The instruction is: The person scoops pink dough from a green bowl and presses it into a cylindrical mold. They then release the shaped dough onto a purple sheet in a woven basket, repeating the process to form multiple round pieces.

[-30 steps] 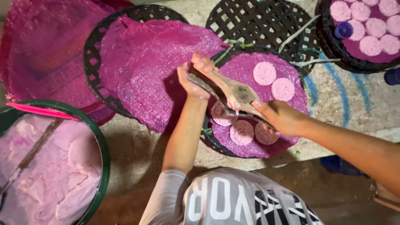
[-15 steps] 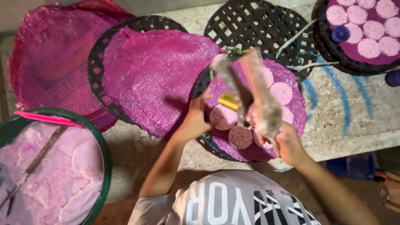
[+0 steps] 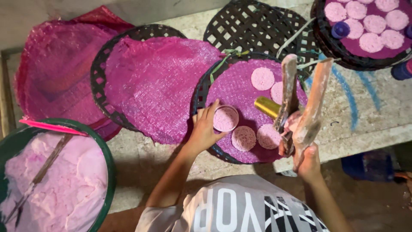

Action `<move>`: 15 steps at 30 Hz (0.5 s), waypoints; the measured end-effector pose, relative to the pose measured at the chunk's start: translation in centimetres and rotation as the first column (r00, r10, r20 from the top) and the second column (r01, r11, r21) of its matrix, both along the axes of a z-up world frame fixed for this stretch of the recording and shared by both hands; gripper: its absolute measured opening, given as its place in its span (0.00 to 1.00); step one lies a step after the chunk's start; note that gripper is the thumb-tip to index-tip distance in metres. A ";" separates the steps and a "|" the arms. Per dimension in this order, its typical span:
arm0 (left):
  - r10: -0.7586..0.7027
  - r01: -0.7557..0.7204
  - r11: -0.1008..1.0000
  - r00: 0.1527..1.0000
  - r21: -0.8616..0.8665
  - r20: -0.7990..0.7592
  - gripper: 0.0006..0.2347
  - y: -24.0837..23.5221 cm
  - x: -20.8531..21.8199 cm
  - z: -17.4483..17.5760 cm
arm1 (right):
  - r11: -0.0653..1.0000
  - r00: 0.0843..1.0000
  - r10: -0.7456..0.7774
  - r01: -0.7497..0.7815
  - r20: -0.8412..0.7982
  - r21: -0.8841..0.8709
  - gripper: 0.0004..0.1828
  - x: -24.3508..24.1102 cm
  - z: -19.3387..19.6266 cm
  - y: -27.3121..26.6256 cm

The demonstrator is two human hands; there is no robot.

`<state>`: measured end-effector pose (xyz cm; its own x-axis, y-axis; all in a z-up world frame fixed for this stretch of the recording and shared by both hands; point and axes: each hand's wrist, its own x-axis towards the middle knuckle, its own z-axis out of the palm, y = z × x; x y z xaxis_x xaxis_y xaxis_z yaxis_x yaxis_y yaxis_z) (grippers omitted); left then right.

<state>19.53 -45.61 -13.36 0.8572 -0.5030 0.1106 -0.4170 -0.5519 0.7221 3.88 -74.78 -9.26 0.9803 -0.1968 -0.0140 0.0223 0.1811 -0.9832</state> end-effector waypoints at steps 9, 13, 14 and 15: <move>-0.111 0.112 0.990 0.994 -0.081 0.014 0.49 -4.6 1.7 2.3 | 0.985 1.000 0.016 -0.012 -0.019 0.170 0.56 -1.8 0.2 -1.9; -0.222 0.222 0.975 0.975 0.023 -0.006 0.50 -8.1 4.1 1.2 | 0.989 0.999 -0.046 0.049 -0.026 0.138 0.52 -2.6 1.0 -2.2; -0.249 0.250 0.967 0.968 0.047 -0.025 0.50 -8.7 4.3 0.8 | 0.989 0.998 -0.053 0.057 -0.032 0.133 0.52 -2.9 1.0 -2.4; -0.260 0.260 0.963 0.965 0.064 -0.006 0.46 -9.0 4.4 0.4 | 0.990 0.997 -0.060 0.066 -0.052 0.126 0.51 -3.3 1.0 -2.5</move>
